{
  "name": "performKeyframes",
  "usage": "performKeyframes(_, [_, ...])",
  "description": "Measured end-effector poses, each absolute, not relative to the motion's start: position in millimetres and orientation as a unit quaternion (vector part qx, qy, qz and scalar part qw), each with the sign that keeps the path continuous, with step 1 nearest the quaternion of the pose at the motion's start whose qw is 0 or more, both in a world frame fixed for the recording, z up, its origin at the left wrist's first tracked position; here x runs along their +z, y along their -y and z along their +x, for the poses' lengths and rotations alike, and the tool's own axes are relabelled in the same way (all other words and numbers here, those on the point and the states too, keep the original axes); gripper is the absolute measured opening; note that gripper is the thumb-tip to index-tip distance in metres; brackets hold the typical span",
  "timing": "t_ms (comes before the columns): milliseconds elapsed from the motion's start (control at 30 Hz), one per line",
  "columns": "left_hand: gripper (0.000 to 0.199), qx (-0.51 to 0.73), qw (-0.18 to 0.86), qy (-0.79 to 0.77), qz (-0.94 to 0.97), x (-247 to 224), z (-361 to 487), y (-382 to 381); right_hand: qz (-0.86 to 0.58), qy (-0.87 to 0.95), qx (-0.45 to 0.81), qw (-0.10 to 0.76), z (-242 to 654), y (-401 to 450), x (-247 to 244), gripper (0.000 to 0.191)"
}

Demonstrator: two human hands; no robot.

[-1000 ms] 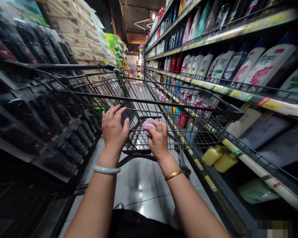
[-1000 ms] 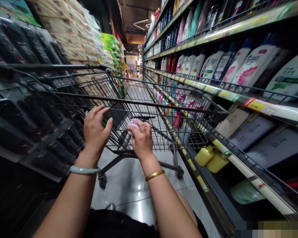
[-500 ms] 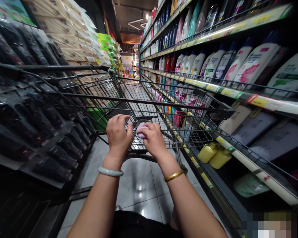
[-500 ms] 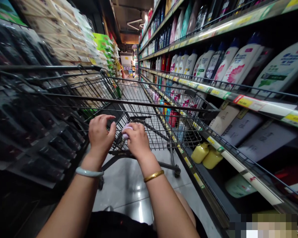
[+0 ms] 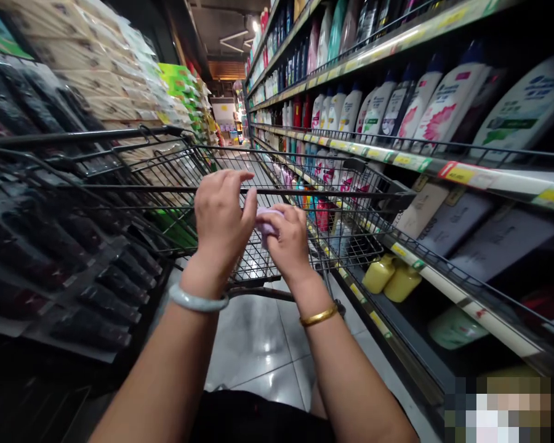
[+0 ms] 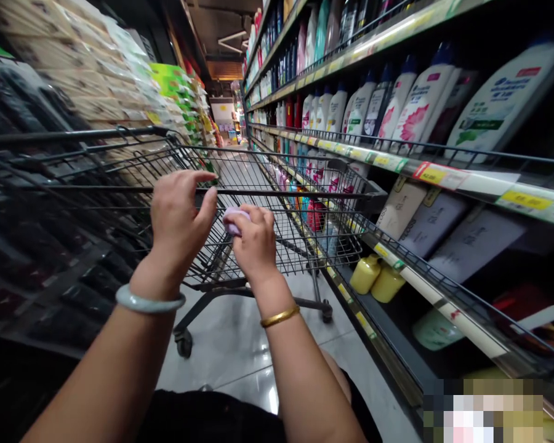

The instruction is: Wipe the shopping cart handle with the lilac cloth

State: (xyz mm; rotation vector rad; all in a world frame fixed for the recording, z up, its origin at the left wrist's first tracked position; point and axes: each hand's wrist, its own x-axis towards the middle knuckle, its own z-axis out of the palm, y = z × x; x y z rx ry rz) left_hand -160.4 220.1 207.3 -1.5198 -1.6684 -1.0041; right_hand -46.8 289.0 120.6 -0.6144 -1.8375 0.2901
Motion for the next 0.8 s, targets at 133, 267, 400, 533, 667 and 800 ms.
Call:
performKeyframes(133, [0.040,-0.272,0.304,0.689,-0.598,225.6,-173.9,-252.3,-0.293,0.715,0.086,0.628,-33.5,-297.8,130.6,0.039])
performKeyframes(267, [0.068,-0.206,0.301,0.730,-0.578,222.3,-179.8,-266.1,-0.327,0.671,0.086,0.660,-35.9,-299.8,127.6,0.035])
performKeyframes(400, [0.073,-0.223,0.352,0.725,-0.548,211.0,-181.4,-268.2,-0.269,0.721,0.068,0.634,-34.6,-301.7,126.5,0.035])
performKeyframes(533, [0.071,-0.220,0.380,0.708,-0.553,206.8,-186.9,-268.9,-0.286,0.648,0.048,0.704,-17.1,-314.2,129.7,0.028])
performKeyframes(667, [0.067,-0.229,0.391,0.698,-0.555,207.3,-192.1,-270.6,-0.329,0.557,0.045,0.761,-13.0,-320.2,126.4,0.028])
performKeyframes(800, [0.066,-0.224,0.381,0.702,-0.559,208.3,-198.6,-272.0,-0.289,0.642,0.041,0.709,-18.2,-317.1,123.7,0.030])
